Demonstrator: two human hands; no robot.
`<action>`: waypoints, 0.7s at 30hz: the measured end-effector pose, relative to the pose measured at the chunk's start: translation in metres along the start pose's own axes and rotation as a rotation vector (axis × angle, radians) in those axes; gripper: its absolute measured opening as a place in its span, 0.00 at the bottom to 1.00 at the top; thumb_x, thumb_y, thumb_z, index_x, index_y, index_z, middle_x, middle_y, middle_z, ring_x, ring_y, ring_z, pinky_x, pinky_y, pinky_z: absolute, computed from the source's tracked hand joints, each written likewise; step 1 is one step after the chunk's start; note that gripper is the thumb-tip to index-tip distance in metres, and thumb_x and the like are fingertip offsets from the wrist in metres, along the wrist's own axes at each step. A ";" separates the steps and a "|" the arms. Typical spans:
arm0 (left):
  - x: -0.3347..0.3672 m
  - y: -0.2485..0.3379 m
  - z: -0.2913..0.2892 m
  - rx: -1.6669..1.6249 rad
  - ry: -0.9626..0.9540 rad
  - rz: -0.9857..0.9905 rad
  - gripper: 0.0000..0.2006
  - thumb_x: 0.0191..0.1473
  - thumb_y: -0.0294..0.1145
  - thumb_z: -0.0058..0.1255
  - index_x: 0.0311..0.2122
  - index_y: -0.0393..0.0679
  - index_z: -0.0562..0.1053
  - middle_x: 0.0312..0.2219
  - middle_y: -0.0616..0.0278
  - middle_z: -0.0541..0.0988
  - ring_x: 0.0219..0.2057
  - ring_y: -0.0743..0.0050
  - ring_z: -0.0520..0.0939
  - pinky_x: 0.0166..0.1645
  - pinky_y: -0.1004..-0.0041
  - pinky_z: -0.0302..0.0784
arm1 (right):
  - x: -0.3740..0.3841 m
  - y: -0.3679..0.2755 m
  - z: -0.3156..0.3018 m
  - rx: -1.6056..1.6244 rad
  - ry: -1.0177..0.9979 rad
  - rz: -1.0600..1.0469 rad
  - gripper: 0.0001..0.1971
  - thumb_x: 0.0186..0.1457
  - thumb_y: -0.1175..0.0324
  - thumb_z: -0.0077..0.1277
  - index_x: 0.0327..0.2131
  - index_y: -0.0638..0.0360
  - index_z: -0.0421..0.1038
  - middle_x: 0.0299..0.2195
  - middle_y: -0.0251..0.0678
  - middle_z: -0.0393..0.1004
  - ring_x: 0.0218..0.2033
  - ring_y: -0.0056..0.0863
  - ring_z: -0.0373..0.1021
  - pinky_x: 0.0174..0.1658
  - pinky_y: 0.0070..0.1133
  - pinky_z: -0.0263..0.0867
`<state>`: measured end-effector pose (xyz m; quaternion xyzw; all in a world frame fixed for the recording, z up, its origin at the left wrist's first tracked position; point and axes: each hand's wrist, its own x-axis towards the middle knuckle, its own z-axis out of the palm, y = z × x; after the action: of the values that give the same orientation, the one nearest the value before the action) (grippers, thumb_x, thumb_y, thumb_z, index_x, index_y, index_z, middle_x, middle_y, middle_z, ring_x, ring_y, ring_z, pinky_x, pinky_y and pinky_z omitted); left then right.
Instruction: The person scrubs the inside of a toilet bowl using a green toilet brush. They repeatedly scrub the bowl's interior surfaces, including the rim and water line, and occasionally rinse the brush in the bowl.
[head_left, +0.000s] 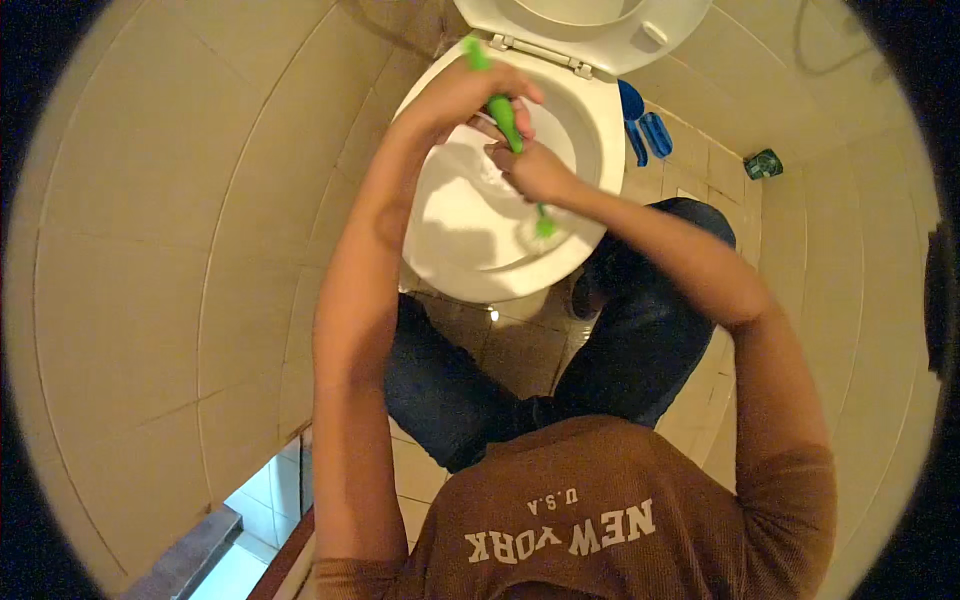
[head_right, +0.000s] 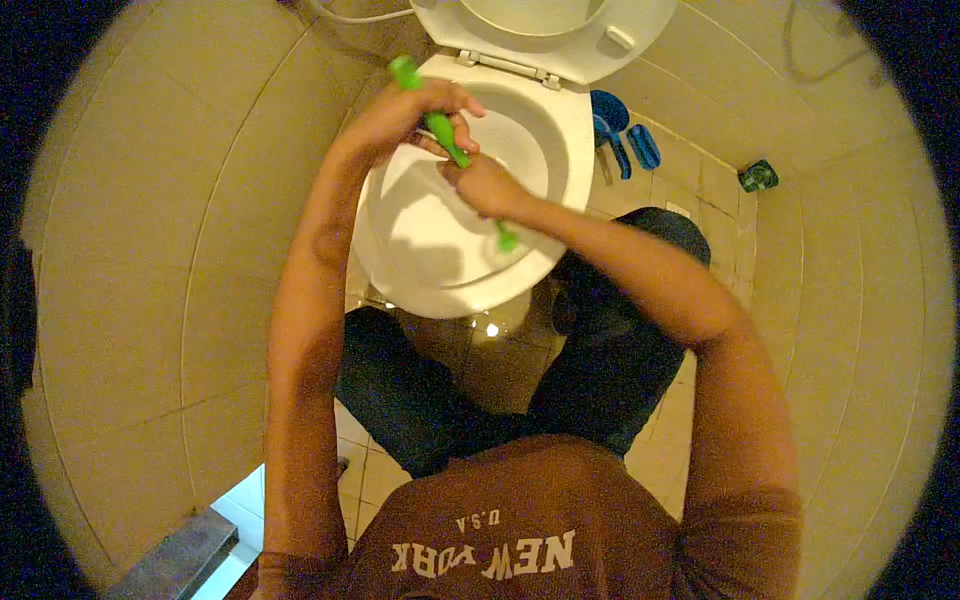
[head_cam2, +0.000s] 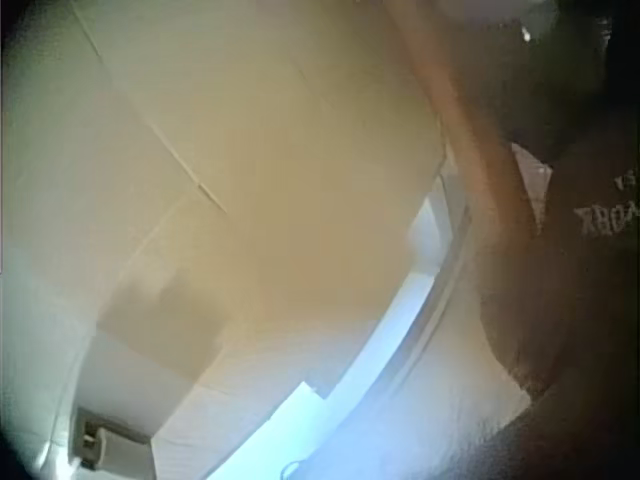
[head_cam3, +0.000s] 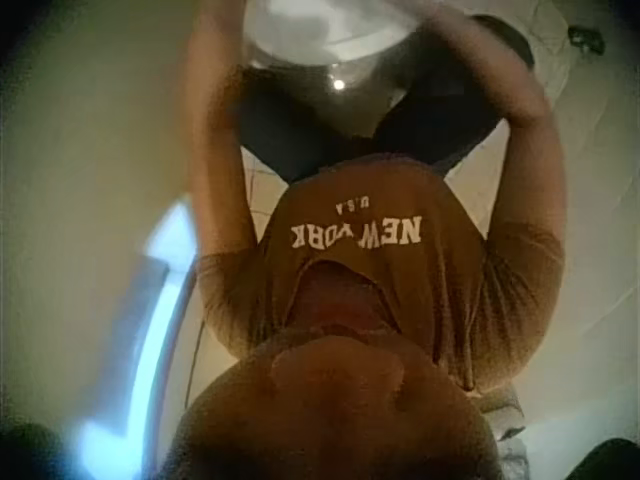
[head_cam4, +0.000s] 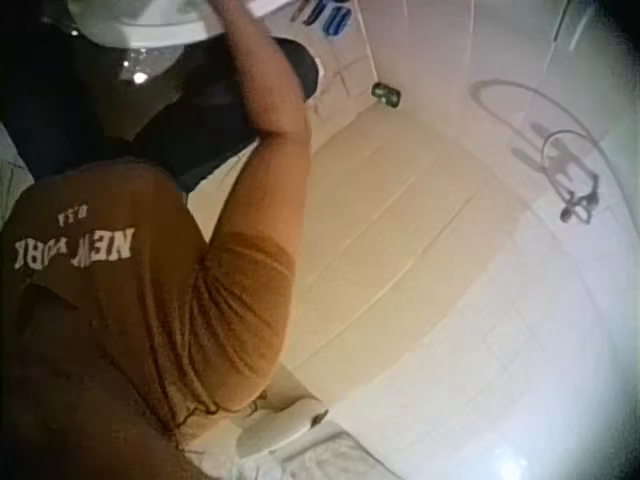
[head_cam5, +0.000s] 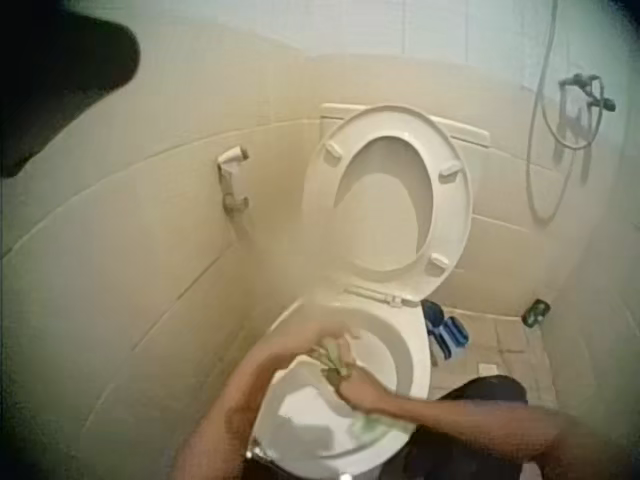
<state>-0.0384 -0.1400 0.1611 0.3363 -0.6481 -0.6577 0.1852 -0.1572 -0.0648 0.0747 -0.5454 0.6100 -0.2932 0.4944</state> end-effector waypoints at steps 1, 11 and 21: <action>-0.012 -0.018 -0.012 -0.170 0.078 0.093 0.12 0.50 0.32 0.42 0.33 0.39 0.76 0.23 0.55 0.80 0.24 0.66 0.83 0.28 0.69 0.79 | 0.004 -0.008 0.001 -0.152 -0.047 -0.035 0.17 0.58 0.56 0.42 0.29 0.62 0.67 0.16 0.39 0.68 0.13 0.32 0.65 0.21 0.29 0.63; 0.031 0.020 -0.018 0.270 0.083 -0.291 0.11 0.48 0.34 0.49 0.32 0.36 0.76 0.15 0.56 0.76 0.16 0.61 0.81 0.23 0.67 0.79 | 0.018 -0.024 0.062 0.894 0.026 0.120 0.17 0.59 0.59 0.43 0.17 0.46 0.56 0.08 0.21 0.50 0.07 0.16 0.43 0.11 0.20 0.36; 0.095 -0.010 0.029 0.545 0.120 -0.005 0.13 0.50 0.38 0.50 0.37 0.40 0.75 0.18 0.61 0.72 0.16 0.70 0.74 0.20 0.68 0.76 | 0.081 0.012 0.071 1.228 0.259 -0.145 0.05 0.59 0.66 0.38 0.32 0.50 0.64 0.19 0.27 0.62 0.17 0.19 0.59 0.20 0.20 0.55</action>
<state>-0.1234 -0.1822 0.1306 0.4135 -0.7883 -0.4383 0.1244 -0.0896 -0.1262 0.0171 -0.1621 0.3468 -0.6862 0.6186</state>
